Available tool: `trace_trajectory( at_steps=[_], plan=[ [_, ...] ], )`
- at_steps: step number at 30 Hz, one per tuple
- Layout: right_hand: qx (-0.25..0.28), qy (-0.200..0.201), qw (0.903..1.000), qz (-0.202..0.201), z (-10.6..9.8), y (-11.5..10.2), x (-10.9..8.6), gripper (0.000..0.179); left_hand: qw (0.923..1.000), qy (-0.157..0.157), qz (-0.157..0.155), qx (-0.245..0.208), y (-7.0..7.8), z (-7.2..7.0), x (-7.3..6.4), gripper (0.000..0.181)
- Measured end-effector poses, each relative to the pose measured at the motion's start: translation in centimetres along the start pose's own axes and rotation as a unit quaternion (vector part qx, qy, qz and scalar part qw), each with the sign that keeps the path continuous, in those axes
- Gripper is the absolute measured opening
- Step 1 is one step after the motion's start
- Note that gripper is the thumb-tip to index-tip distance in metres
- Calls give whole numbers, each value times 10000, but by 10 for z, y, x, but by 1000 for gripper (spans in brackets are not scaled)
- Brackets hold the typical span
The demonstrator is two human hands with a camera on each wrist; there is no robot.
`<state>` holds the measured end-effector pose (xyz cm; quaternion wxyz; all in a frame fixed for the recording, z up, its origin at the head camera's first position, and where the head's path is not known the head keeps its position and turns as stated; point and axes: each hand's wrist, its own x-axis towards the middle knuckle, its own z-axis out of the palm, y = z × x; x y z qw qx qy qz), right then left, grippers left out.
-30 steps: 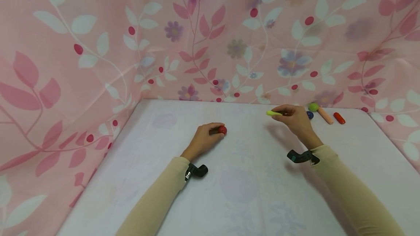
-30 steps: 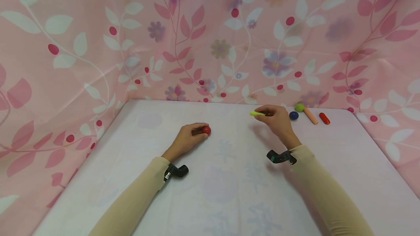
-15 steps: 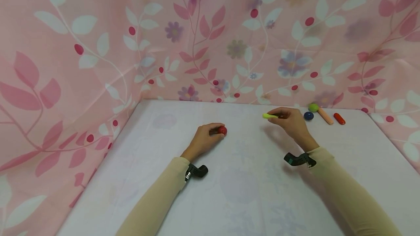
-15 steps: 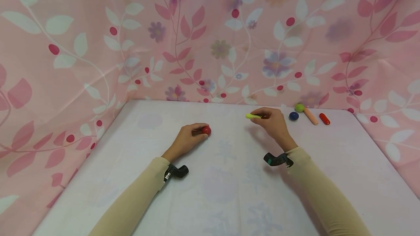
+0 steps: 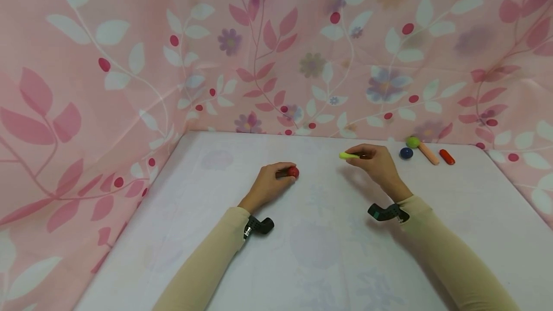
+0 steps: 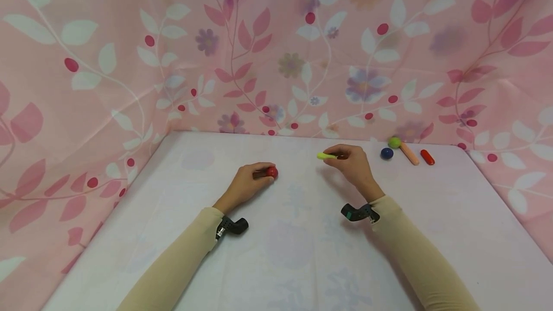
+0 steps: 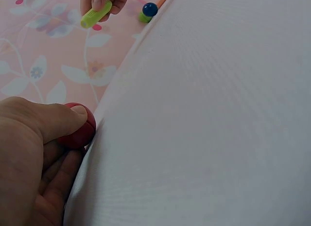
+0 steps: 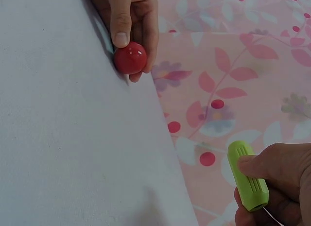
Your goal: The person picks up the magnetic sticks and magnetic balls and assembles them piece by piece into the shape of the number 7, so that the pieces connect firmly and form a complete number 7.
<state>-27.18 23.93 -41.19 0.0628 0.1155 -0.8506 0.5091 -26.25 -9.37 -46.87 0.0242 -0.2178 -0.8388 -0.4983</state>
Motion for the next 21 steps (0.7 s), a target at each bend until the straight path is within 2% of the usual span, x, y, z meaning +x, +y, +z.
trace_trajectory(
  at_steps=[21],
  plan=[
    [143,-88,9998,95,19,-3,-1,22,10000,-28,-43,11,1,0,0,40]
  ],
)
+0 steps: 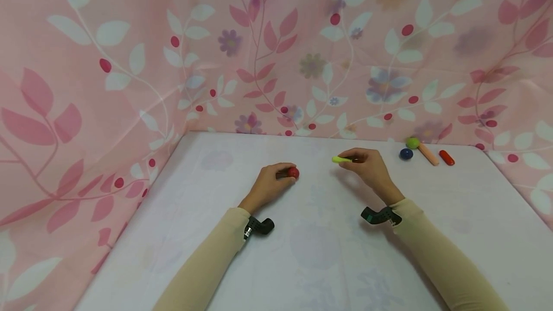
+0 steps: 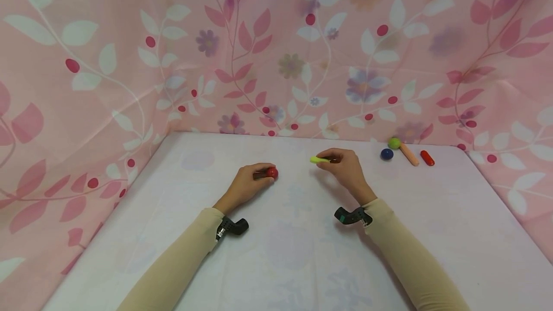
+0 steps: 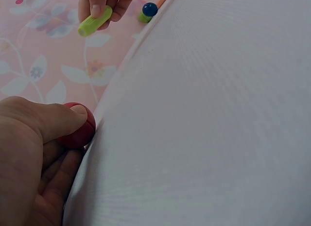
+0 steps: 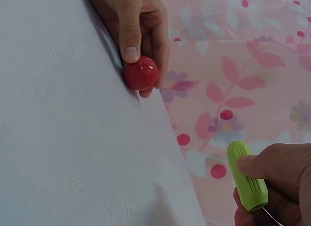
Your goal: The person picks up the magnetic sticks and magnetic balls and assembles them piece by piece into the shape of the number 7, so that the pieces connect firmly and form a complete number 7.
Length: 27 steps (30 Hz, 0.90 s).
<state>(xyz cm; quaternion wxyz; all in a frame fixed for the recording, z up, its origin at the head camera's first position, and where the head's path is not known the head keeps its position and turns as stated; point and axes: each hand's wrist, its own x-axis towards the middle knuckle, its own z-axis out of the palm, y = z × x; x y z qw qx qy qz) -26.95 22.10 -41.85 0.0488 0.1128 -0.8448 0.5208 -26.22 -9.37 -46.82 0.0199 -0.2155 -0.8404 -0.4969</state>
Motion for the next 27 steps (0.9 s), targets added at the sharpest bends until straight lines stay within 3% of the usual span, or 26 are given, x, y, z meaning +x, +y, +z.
trace_trajectory(
  at_steps=[27],
  plan=[
    [48,-159,9998,-121,18,-6,-2,22,10000,-14,3,-10,-2,-1,0,40]
  ],
)
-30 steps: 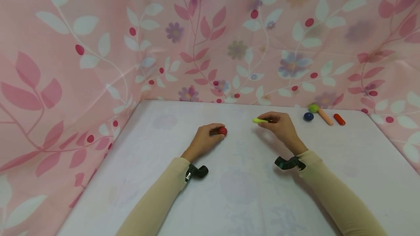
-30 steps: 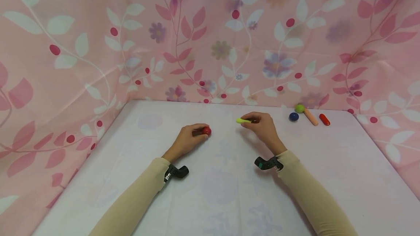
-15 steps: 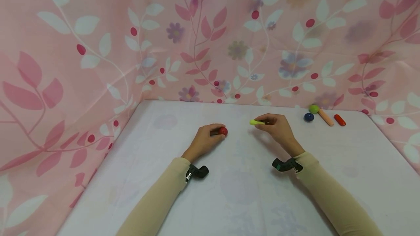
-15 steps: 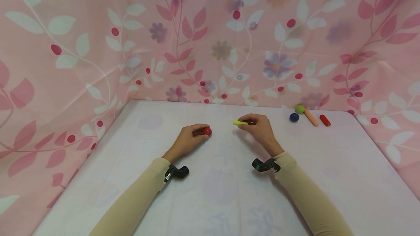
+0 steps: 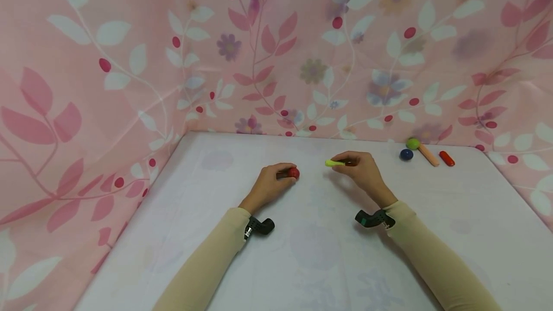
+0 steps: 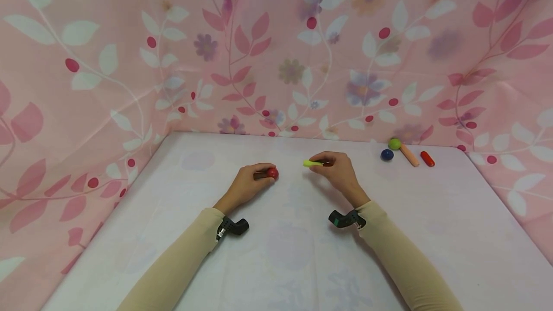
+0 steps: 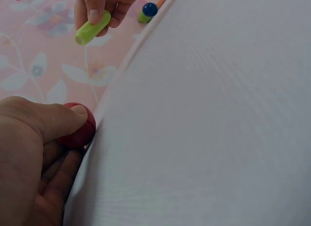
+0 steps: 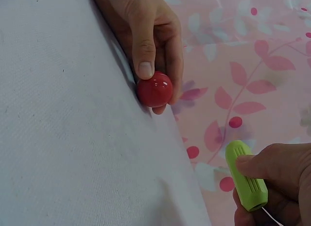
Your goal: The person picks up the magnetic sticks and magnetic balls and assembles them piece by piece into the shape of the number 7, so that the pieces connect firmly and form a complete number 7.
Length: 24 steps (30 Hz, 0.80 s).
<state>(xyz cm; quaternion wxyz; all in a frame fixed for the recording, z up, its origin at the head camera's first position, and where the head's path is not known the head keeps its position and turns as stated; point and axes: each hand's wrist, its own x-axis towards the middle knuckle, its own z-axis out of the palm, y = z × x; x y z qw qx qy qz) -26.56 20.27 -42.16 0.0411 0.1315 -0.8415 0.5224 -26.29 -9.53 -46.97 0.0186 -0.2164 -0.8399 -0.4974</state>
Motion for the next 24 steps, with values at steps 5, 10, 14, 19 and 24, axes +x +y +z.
trace_trajectory(
  at_steps=[5,10,14,19,24],
  plan=[
    [-3,-7,10000,-23,3,-1,0,22,10000,8,29,25,0,0,0,40],
    [17,-21,10000,-35,5,-1,2,22,10000,25,42,42,1,0,0,40],
    [15,-59,10000,33,8,0,2,21,10000,24,29,30,2,0,-1,41],
    [1,-128,9999,9,12,0,2,21,10000,28,-5,13,2,2,-2,42],
    [-6,-164,9998,-57,16,0,0,21,10000,50,3,7,1,4,-4,42]
  ],
)
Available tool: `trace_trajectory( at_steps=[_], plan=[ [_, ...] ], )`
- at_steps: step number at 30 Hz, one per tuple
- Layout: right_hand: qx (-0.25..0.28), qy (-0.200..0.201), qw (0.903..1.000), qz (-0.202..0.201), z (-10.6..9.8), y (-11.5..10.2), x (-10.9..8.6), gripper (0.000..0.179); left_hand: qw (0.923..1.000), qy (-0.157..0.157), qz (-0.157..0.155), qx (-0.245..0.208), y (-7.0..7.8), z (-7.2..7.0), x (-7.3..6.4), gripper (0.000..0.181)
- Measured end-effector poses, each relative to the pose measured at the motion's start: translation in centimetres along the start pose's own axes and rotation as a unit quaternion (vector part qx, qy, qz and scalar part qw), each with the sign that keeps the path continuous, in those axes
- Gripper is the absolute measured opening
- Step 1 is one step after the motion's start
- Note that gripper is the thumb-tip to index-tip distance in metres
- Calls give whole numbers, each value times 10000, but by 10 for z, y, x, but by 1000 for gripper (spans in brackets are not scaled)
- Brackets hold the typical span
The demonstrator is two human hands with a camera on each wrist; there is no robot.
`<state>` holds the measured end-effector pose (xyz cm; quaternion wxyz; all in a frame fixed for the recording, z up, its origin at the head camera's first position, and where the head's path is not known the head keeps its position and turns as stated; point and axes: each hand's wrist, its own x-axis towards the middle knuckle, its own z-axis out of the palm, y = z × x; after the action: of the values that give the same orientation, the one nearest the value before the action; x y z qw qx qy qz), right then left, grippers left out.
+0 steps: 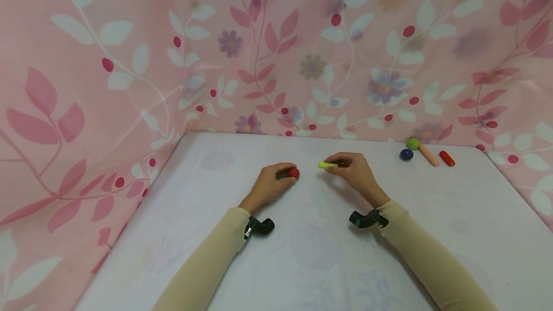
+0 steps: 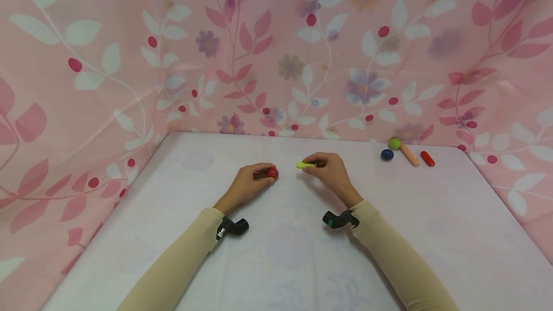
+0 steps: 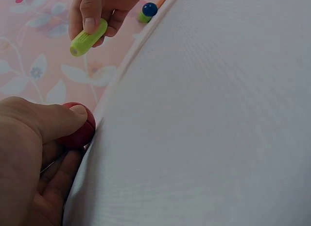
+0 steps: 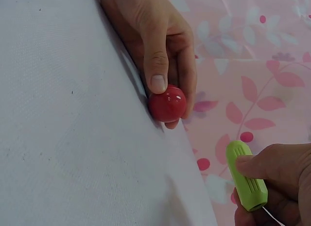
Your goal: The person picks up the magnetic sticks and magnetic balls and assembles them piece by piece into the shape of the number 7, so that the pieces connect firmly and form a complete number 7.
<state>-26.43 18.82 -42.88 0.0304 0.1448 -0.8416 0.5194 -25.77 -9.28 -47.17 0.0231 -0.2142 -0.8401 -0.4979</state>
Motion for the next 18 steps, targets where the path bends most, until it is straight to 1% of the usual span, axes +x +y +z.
trace_trajectory(
  at_steps=[6,13,18],
  plan=[
    [10,2,10000,-47,5,0,-1,20,10000,45,-2,-18,-1,1,-1,42],
    [-103,-37,9999,-69,7,2,0,19,10000,48,0,-54,-1,1,1,42],
    [-14,-91,9999,-61,12,2,0,18,10000,31,-34,-84,1,1,1,42]
  ],
)
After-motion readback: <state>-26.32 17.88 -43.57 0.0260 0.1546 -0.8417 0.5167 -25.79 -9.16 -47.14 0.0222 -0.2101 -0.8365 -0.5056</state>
